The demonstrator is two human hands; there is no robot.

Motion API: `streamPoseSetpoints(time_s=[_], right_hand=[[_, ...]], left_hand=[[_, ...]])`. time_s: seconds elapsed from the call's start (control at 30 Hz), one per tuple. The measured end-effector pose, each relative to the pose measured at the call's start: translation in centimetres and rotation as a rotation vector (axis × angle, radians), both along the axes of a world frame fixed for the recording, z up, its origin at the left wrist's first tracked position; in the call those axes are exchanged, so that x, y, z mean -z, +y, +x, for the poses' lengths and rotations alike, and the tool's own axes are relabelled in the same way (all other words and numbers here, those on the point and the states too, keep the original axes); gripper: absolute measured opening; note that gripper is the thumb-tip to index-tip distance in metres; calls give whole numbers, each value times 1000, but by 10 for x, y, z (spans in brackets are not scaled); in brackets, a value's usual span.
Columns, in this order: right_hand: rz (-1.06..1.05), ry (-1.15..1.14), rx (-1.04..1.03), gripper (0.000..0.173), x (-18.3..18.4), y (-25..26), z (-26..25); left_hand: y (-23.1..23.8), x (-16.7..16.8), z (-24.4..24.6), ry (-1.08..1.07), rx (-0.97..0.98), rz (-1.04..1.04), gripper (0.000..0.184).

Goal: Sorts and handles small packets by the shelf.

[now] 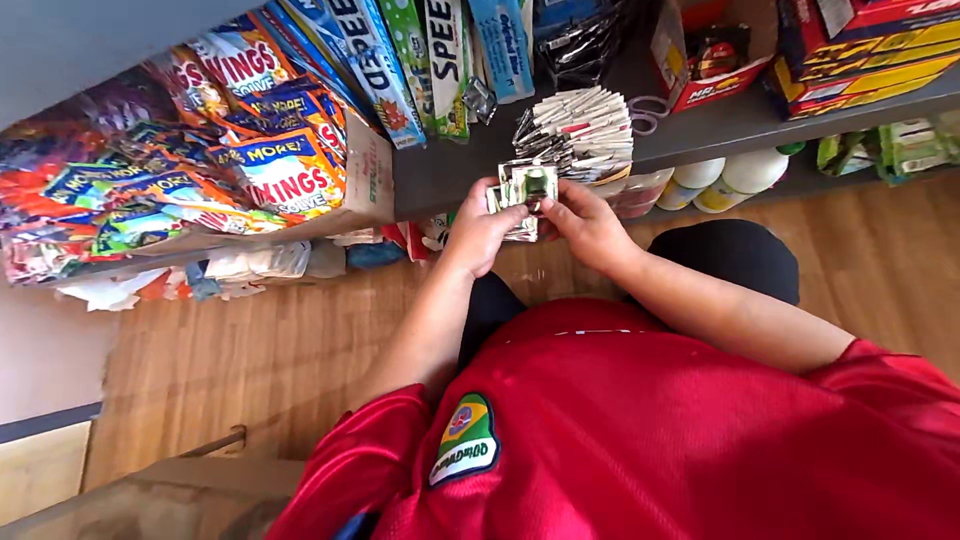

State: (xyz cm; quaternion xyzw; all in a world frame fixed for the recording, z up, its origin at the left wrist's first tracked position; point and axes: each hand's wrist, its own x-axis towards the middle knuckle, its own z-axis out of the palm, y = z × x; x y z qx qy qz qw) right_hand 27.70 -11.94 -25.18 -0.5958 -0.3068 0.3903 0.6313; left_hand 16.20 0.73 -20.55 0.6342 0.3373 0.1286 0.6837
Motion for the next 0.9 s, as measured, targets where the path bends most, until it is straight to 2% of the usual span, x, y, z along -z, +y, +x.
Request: streamPoseSetpoints(time_s=[0.1,0.2,0.3,0.4,0.5,0.6,0.67,0.73,0.8,0.9], right_hand=[[69,48,109,23,-2,-2,-2],[105,139,147,20,-1,-4,-2],[125,206,146,28,-3,-4,-5],[140,240,88,47,-4,-5,-10],[109,289,28,55,-8,-8,-17],[105,453,34,49,-10,-10,-17],[136,606,25,48,-7,-13,-9],[189,668,-9,47,-2,-18,0],[214,651,-61,42,1,-25,8],[164,592,-243,46,14,-38,14]], left_hand=[[-13,-5,0,-86,15,-44,53],[-19,-5,-1,-175,24,-50,51],[-28,-3,0,-239,17,-35,53],[-40,0,6,-226,-33,24,52],[-47,10,9,-166,-24,285,50],[-42,17,8,-77,72,617,47],[-33,12,10,-23,132,731,51],[-13,6,17,2,134,791,52],[16,2,31,81,69,880,46],[67,7,57,346,98,1113,40]])
